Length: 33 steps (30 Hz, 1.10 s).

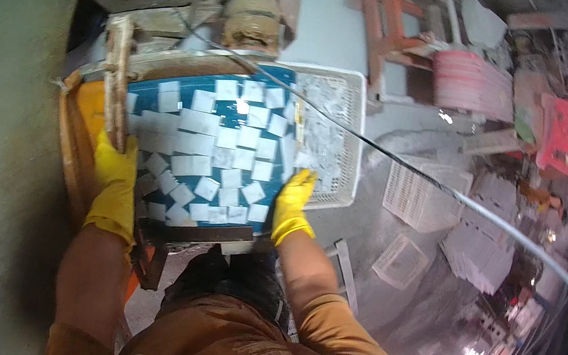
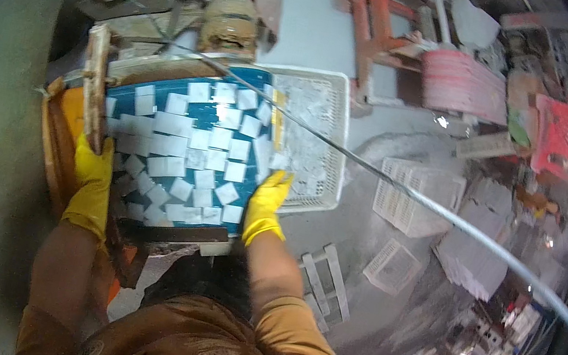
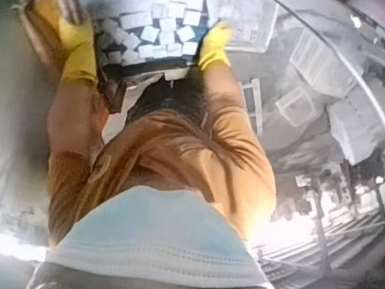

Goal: The person operates a roller conveyor in a factory, repeatedly opening and closing a metal gate to allow small white tiles to pass through. They also use a metal bar to adjust tiles in a blue tray and move the tray between locations.

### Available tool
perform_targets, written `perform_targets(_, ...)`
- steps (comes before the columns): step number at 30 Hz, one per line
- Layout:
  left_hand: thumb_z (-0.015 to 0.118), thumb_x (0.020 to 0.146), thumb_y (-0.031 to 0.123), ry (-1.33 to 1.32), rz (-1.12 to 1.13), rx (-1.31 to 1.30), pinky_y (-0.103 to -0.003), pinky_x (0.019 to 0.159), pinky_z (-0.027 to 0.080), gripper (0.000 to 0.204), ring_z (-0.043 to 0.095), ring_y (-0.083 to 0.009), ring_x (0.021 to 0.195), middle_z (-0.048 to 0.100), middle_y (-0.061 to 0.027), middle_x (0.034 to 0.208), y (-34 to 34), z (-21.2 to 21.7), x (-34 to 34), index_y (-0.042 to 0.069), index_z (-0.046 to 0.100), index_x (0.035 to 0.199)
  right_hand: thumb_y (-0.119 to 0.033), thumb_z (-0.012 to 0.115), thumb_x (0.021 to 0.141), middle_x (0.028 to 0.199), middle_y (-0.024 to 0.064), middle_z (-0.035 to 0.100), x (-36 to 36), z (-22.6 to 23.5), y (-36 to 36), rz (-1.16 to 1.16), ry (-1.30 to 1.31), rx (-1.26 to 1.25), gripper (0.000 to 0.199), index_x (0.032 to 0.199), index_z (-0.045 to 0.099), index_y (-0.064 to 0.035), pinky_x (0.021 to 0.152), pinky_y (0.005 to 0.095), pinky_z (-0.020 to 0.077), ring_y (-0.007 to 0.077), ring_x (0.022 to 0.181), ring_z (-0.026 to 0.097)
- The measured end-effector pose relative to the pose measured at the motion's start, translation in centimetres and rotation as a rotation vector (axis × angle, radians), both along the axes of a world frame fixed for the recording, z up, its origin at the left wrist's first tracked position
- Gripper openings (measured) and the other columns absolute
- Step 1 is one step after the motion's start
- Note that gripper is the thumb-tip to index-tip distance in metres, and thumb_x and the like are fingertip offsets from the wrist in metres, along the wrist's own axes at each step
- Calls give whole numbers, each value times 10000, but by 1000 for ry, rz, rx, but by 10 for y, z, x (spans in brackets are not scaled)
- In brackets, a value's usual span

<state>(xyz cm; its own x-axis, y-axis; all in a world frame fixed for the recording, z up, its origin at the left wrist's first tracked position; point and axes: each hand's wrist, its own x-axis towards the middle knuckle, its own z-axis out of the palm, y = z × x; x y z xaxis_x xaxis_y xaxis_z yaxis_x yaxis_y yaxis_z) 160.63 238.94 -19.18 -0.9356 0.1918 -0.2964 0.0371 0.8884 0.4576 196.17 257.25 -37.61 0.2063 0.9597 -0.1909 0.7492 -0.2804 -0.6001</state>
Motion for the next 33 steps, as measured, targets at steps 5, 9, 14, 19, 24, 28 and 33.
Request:
perform_targets(5,764,890,363,161,-24,-76,-463,1004,534,741,664,-405,1188,649,-252,1341,-6,-21,-2,53,482,1501,-292,546,1082,1309,235,669,-35,64,37,87,363,38,505,1441,522,61,1036,377,491,279,1191,641)
perform_targets(9,800,816,357,179,-36,90,-489,904,557,787,696,-443,1052,715,-256,1151,-10,-14,-7,48,506,1477,-194,549,1083,1296,188,690,-60,136,24,667,592,-263,351,1311,638,57,1043,369,497,257,1213,644)
perform_targets(14,798,811,336,117,-1,45,-483,875,567,777,700,-454,1018,720,-249,1143,-2,6,-12,26,510,1463,-62,542,1069,1450,171,591,-253,272,68,860,1026,-251,422,1482,492,10,1145,366,436,256,1318,590)
perform_targets(19,772,825,345,0,4,-29,-478,926,550,798,680,-442,1095,687,-251,1246,-5,11,-14,46,468,1500,-239,545,1101,1368,151,619,-472,345,161,791,1536,-423,403,1448,524,-36,1055,346,510,254,1177,635)
perform_targets(24,784,839,341,-5,-5,-14,-491,939,544,770,669,-450,1105,686,-262,1223,-3,17,-17,75,485,1497,-443,585,1027,1271,151,634,-636,370,209,750,1581,-692,523,1393,560,-70,987,416,531,281,1087,638)
perform_targets(28,811,836,303,2,50,28,-475,934,549,734,676,-451,1093,695,-257,1198,-4,11,-15,79,519,1471,-606,617,968,1194,152,647,-657,373,192,862,1509,-793,637,1349,589,-96,932,472,548,303,1016,641)
perform_targets(33,829,833,257,34,18,172,-425,963,542,730,690,-412,1129,699,-232,1240,-8,-2,-19,57,525,1466,-624,627,965,1013,131,670,-551,361,183,907,1602,-958,634,1269,613,-68,756,445,571,286,880,654)
